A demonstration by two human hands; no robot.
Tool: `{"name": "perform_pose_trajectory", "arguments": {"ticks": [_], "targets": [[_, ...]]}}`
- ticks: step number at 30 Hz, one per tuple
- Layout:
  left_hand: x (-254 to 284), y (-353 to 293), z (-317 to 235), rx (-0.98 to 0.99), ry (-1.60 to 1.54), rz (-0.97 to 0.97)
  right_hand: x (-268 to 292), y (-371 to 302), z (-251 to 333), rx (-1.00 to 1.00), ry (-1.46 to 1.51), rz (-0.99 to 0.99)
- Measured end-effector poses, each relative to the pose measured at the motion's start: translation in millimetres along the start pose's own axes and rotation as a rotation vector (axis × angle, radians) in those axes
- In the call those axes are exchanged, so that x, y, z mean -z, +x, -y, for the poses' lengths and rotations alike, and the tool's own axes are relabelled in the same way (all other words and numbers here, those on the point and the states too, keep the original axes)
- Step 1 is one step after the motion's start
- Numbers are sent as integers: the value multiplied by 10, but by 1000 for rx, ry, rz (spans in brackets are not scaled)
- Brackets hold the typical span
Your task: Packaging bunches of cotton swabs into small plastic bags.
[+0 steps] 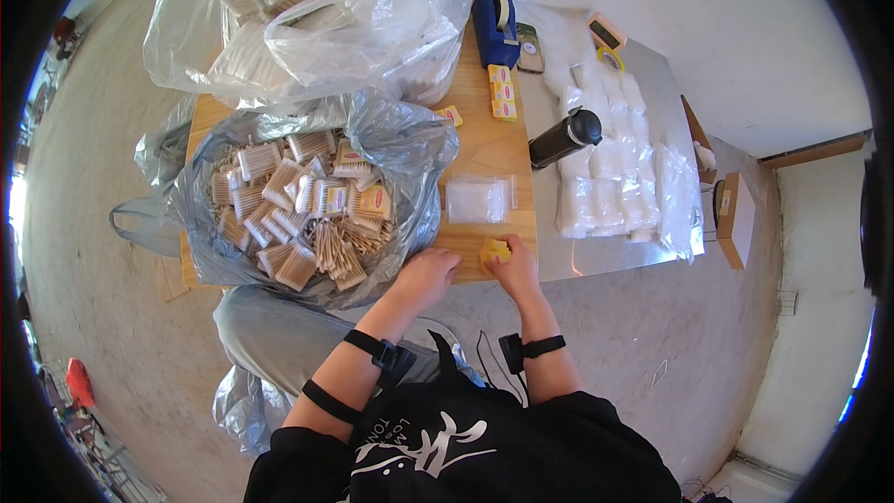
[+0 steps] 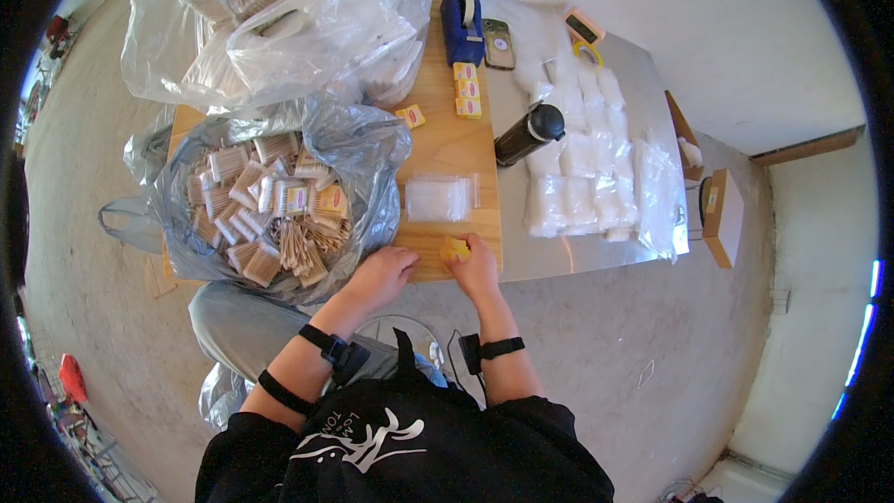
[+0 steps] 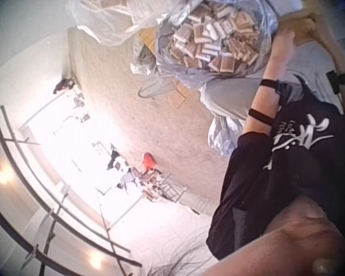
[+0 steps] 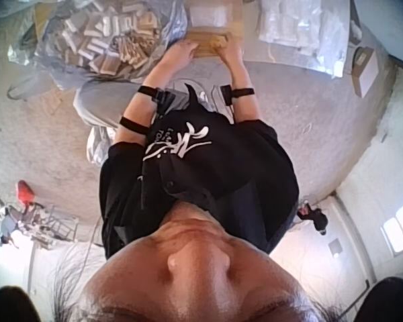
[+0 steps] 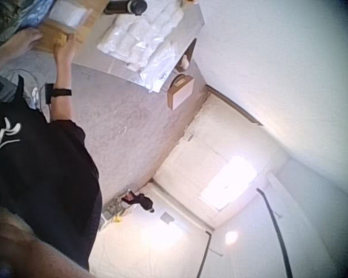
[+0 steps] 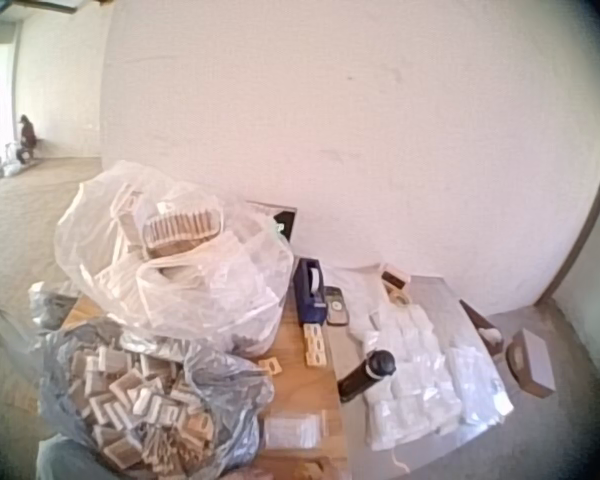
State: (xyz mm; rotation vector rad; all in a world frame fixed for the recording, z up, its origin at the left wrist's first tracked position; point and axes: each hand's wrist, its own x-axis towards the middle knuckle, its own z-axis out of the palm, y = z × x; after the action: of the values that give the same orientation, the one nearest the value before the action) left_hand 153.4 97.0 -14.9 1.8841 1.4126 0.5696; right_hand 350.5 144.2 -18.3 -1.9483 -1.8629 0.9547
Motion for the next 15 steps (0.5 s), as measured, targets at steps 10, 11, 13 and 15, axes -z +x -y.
{"name": "perform_pose_trajectory", "arguments": {"ticks": [10, 11, 13, 15], "targets": [[-213, 212, -9, 113, -355, -193, -191, 44, 58, 152, 315, -9], [-240, 221, -6, 114, -355, -191, -224, 56, 57, 211, 296, -53], [-285, 221, 28, 126, -382, -201, -256, 61, 85, 269, 283, -94], [-331, 224, 25, 122, -384, -207, -256, 54, 94, 274, 245, -97]]}}
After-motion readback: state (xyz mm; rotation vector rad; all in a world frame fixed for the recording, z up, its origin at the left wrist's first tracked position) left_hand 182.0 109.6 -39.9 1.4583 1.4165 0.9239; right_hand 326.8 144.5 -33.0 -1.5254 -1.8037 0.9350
